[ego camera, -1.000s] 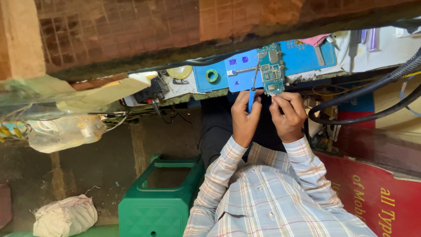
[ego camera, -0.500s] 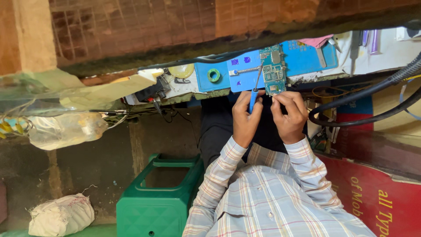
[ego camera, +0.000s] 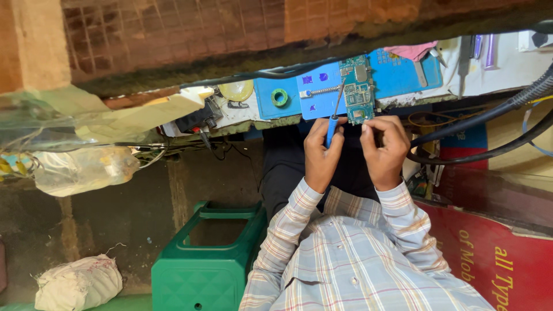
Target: The person sits at a repair bench and solders components on a phone motherboard with a soldering iron, holding the board against a blue mat. They use a knife-like tool to pry at a phone body, reposition the board, and continue soldering different points on the board.
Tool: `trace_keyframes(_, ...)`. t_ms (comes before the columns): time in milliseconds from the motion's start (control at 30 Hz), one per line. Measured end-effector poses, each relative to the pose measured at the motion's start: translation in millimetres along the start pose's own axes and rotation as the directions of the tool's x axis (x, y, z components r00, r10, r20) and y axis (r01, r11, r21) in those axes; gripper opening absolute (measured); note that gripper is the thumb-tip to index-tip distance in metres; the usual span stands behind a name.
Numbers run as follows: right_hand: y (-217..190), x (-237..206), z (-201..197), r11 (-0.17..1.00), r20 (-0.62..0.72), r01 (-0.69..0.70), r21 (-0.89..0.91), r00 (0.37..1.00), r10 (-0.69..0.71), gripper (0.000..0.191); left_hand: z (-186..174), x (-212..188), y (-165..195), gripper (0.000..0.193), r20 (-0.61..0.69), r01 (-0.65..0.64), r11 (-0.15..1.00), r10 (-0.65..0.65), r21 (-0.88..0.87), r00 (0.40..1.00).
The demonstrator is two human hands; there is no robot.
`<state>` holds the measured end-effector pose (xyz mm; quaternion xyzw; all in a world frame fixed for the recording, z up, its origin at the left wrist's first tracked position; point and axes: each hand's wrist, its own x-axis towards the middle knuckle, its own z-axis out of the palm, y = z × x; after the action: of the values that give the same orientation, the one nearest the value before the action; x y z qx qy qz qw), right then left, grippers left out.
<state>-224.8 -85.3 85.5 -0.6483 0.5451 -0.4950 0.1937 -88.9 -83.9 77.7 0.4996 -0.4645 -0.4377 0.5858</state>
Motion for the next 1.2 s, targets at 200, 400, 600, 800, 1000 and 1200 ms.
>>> trace_keyframes(200, -5.1, 1.2, 1.8, 0.987, 0.045, 0.123, -0.106, 0.992, -0.119, 0.015, -0.5, 0.2, -1.3, 0.021, 0.01, -0.009, 0.999, 0.01, -0.031, 1.0)
trace_keyframes(400, -1.5, 0.4, -1.1, 0.985, 0.043, 0.115, -0.127, 0.993, -0.11, 0.016, -0.6, -0.1, -3.5, 0.021, 0.01, 0.0, 1.0, 0.0, -0.021, 1.0)
trace_keyframes(600, -3.3, 2.4, 0.2, 0.982, 0.046, 0.145, -0.12, 0.989, -0.141, 0.016, -1.6, -1.1, -4.5, 0.02, 0.013, -0.003, 1.0, 0.003, -0.004, 1.0)
trace_keyframes(800, -6.2, 4.7, 0.4, 0.988, 0.101, 0.121, -0.098, 0.989, -0.111, 0.015, -2.9, -0.7, -4.8, 0.02, 0.016, -0.007, 1.0, 0.007, -0.002, 1.0)
trace_keyframes(1000, -8.0, 3.9, -4.5, 0.994, 0.092, 0.072, -0.082, 0.994, -0.065, 0.012, -6.7, -2.3, -3.7, 0.02, -0.004, 0.017, 1.0, -0.017, -0.003, 1.0)
trace_keyframes(1200, -6.0, 4.8, -0.5, 0.998, 0.056, -0.017, -0.056, 0.998, 0.021, 0.011, -11.8, -5.2, -5.9, 0.018, -0.027, 0.035, 0.999, -0.035, 0.001, 0.999)
